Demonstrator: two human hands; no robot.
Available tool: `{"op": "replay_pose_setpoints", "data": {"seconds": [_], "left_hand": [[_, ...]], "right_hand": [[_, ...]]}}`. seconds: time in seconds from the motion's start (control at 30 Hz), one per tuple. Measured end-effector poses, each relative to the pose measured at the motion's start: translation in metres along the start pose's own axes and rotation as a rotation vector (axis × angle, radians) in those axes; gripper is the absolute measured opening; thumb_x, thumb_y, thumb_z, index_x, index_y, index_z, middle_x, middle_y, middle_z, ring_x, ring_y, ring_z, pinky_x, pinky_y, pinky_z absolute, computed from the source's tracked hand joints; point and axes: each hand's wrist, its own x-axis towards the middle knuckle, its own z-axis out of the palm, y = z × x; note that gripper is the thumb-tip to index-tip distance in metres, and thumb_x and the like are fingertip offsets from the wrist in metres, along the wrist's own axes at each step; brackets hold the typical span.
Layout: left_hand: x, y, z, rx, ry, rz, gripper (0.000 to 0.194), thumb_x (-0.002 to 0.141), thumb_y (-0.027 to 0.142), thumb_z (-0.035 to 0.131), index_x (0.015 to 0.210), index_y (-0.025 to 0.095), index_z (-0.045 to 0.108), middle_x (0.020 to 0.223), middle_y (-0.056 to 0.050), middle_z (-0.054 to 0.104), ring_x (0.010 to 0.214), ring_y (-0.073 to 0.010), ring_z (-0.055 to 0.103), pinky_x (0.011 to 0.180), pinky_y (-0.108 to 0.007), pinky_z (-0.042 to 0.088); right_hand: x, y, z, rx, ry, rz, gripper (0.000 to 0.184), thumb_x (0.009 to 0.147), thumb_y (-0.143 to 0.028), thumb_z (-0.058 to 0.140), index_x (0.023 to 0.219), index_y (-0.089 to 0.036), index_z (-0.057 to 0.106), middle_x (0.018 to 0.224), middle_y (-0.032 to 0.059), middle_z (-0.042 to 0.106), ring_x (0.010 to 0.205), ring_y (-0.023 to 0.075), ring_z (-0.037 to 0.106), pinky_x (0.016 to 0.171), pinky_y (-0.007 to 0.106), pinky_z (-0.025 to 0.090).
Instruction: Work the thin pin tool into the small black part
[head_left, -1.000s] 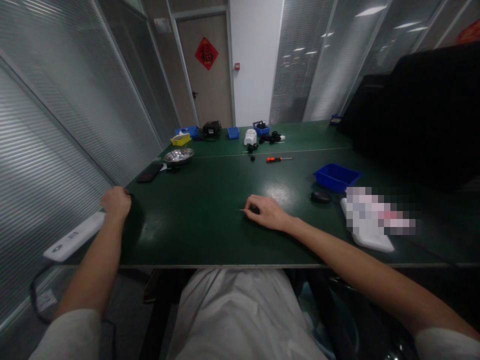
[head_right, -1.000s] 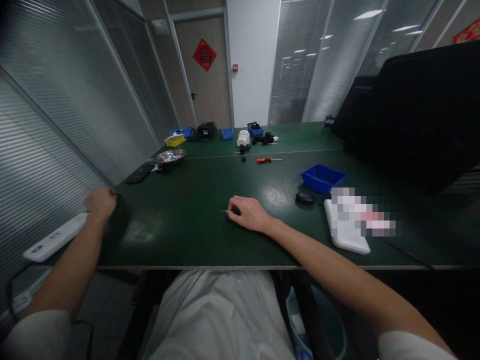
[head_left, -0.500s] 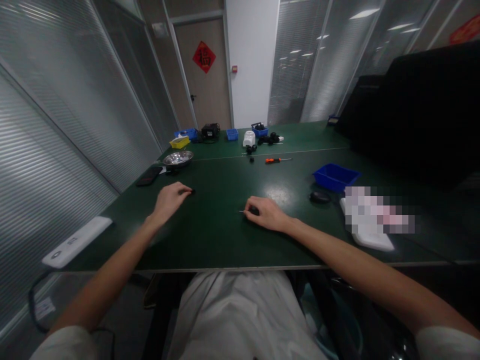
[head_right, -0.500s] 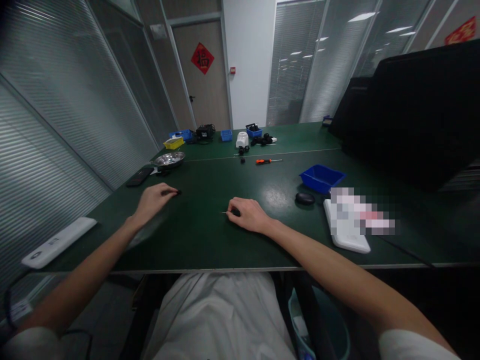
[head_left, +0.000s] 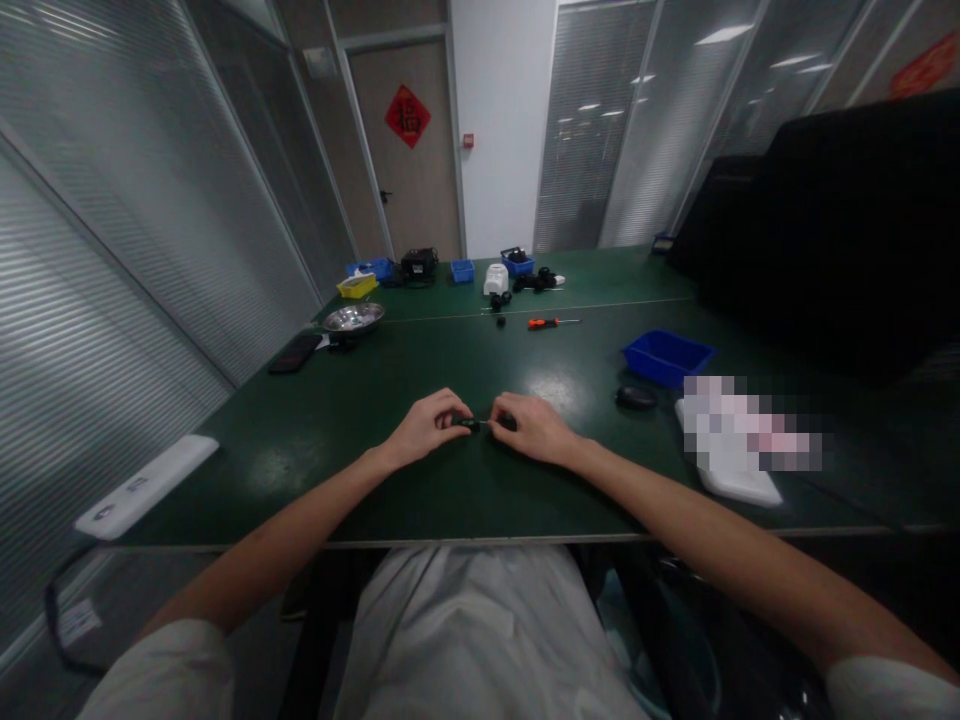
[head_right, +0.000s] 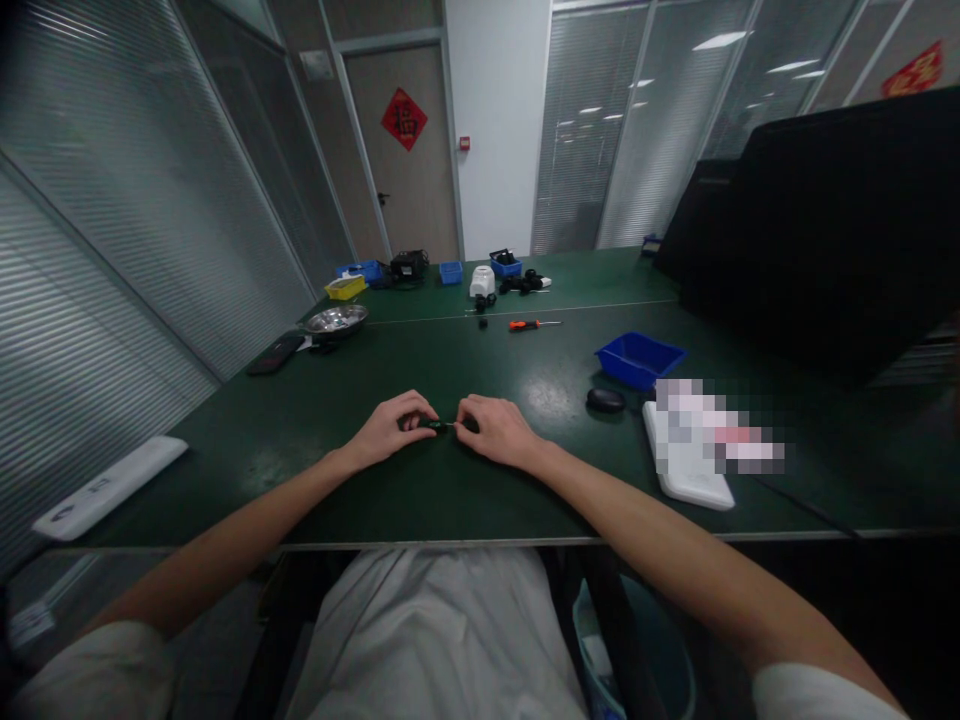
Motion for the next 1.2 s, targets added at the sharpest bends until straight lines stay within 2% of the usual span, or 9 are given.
{"op": "replay_pose_setpoints", "data": {"seconds": [0.1, 0.2, 0.37, 0.53, 0.77, 0.93, 1.2], "left_hand": [[0.0009, -0.0010, 0.0006, -0.004, -0.014, -0.028, 0.040, 0.087, 0.040, 0.077, 0.120, 0.017, 0.071, 0.100, -0.007, 0.063, 0.073, -0.0142, 0.055, 0.066, -0.025, 0.045], [0.0028, -0.0013, 0.0028, -0.002, -0.062, -0.040, 0.033, 0.092, 0.040, 0.071, 0.115, 0.017, 0.075, 0.095, -0.007, 0.064, 0.074, -0.0147, 0.055, 0.066, -0.025, 0.045], [0.0026, -0.0005, 0.0048, -0.012, -0.064, -0.036, 0.031, 0.095, 0.040, 0.067, 0.112, 0.017, 0.078, 0.098, -0.008, 0.067, 0.075, -0.0146, 0.058, 0.067, -0.025, 0.045], [0.0016, 0.0001, 0.0058, -0.009, -0.037, -0.023, 0.028, 0.096, 0.037, 0.067, 0.111, 0.018, 0.079, 0.100, -0.009, 0.071, 0.081, -0.0166, 0.063, 0.073, -0.027, 0.048], [0.0012, -0.0006, 0.0048, -0.044, 0.006, -0.009, 0.021, 0.094, 0.032, 0.070, 0.107, 0.021, 0.082, 0.108, -0.009, 0.075, 0.098, -0.0213, 0.070, 0.091, -0.033, 0.053], [0.0015, 0.0011, 0.0056, -0.063, 0.005, -0.003, 0.020, 0.092, 0.032, 0.072, 0.105, 0.022, 0.083, 0.105, -0.008, 0.077, 0.097, -0.0223, 0.072, 0.091, -0.033, 0.054], [0.0014, -0.0035, 0.0058, -0.206, 0.084, -0.100, 0.022, 0.091, 0.031, 0.073, 0.108, 0.019, 0.082, 0.107, -0.009, 0.077, 0.099, -0.0225, 0.072, 0.090, -0.033, 0.055]], "right_hand": [[-0.0001, -0.0001, -0.0001, -0.005, -0.007, -0.001, 0.008, 0.094, -0.029, 0.064, 0.095, -0.021, 0.065, 0.095, 0.0018, 0.068, 0.077, 0.0149, 0.059, 0.065, 0.027, 0.034], [-0.0004, 0.0007, 0.0002, -0.013, -0.007, -0.002, 0.008, 0.093, -0.029, 0.065, 0.094, -0.021, 0.066, 0.094, 0.0017, 0.068, 0.078, 0.0153, 0.060, 0.065, 0.027, 0.033], [-0.0007, 0.0011, -0.0001, -0.010, -0.013, -0.010, 0.007, 0.093, -0.029, 0.065, 0.094, -0.022, 0.066, 0.094, 0.0018, 0.067, 0.080, 0.0159, 0.060, 0.067, 0.027, 0.034], [-0.0009, -0.0001, -0.0020, -0.001, -0.022, -0.015, 0.008, 0.094, -0.029, 0.064, 0.095, -0.022, 0.066, 0.095, 0.0022, 0.067, 0.081, 0.0162, 0.060, 0.067, 0.027, 0.035], [-0.0014, -0.0010, -0.0017, 0.019, -0.015, -0.042, 0.008, 0.094, -0.029, 0.064, 0.095, -0.021, 0.066, 0.095, 0.0019, 0.067, 0.080, 0.0156, 0.060, 0.069, 0.027, 0.037], [-0.0020, -0.0006, 0.0008, 0.028, 0.000, -0.060, 0.008, 0.094, -0.029, 0.064, 0.095, -0.021, 0.066, 0.095, 0.0020, 0.067, 0.080, 0.0157, 0.060, 0.070, 0.027, 0.038], [-0.0009, 0.0028, 0.0035, 0.109, 0.090, -0.073, 0.010, 0.097, -0.030, 0.060, 0.095, -0.021, 0.063, 0.090, 0.0017, 0.065, 0.078, 0.0154, 0.058, 0.069, 0.026, 0.039]]}}
